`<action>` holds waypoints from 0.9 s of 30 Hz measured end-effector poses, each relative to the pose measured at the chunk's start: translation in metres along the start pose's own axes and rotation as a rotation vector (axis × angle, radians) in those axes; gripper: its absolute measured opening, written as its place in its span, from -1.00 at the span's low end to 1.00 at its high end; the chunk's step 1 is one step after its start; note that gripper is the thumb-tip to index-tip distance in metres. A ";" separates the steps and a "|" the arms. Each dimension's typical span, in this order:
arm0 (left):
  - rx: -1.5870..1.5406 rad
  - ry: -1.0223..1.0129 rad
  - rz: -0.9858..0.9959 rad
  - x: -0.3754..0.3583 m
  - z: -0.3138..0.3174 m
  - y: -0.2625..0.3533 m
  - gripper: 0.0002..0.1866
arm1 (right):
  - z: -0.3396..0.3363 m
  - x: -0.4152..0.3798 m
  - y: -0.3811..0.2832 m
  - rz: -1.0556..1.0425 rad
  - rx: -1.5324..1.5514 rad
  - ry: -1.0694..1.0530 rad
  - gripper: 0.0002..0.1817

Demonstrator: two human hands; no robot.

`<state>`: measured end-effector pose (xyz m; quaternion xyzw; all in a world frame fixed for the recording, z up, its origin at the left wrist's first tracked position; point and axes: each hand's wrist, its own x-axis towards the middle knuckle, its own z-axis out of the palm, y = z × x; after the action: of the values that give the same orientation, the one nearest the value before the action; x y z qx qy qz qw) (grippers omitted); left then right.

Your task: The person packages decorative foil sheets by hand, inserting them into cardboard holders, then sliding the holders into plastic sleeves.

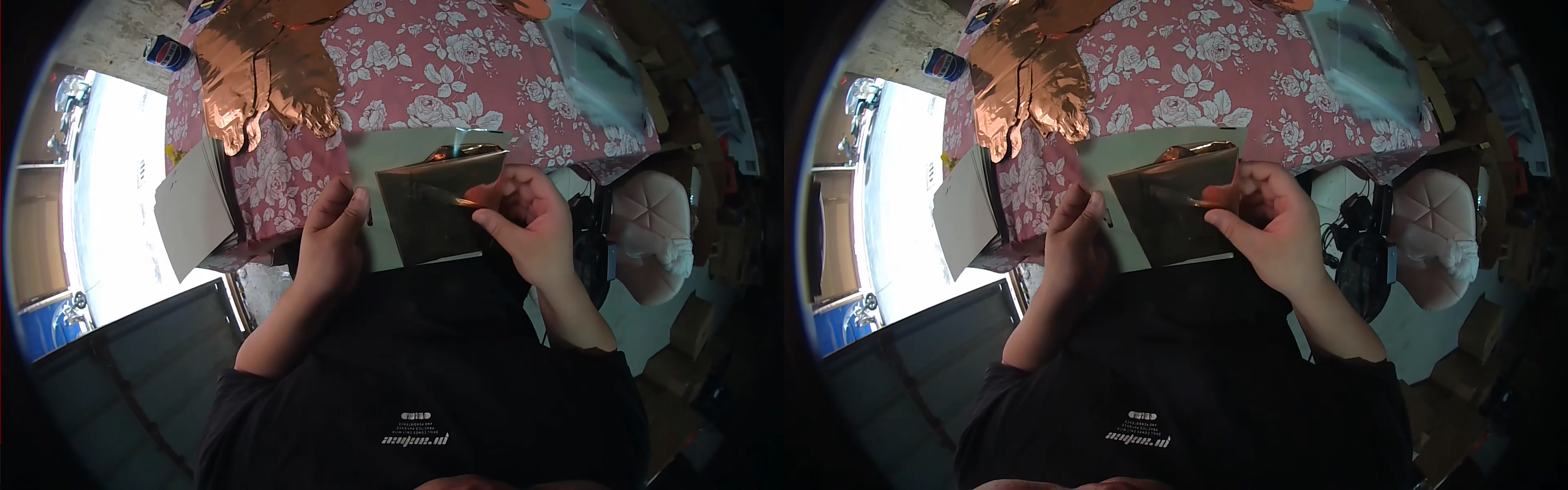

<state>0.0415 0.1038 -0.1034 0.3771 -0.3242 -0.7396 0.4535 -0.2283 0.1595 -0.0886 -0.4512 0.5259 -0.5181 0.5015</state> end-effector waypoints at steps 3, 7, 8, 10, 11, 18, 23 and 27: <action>0.018 0.041 0.000 0.000 0.007 0.001 -0.76 | 0.006 0.004 0.000 0.023 0.176 0.004 -0.64; 0.008 0.005 0.015 -0.001 0.006 -0.003 -0.71 | -0.004 0.004 0.007 0.148 0.018 -0.057 -0.83; 0.005 -0.002 0.007 0.000 0.006 -0.002 -0.70 | -0.006 0.004 0.011 0.190 0.028 -0.085 -0.89; 0.003 -0.008 -0.005 0.001 0.002 -0.004 -0.70 | -0.005 0.002 0.019 0.234 0.039 -0.111 -0.91; -0.006 -0.030 -0.019 0.002 -0.006 -0.008 -0.69 | -0.003 0.001 0.024 0.222 0.060 -0.066 -0.90; 0.094 -0.048 -0.050 0.004 -0.002 -0.001 -0.66 | 0.015 0.007 0.015 0.059 0.163 0.098 -0.84; 0.382 -0.140 -0.062 0.001 0.011 0.012 -0.62 | 0.003 0.008 0.030 0.210 0.218 -0.015 -0.82; 0.496 -0.078 -0.088 0.004 0.014 0.014 -0.66 | 0.020 0.013 0.006 0.092 0.178 0.012 -0.84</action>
<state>0.0343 0.0963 -0.0862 0.4616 -0.4962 -0.6707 0.3014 -0.2092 0.1453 -0.0948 -0.3774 0.5008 -0.5418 0.5597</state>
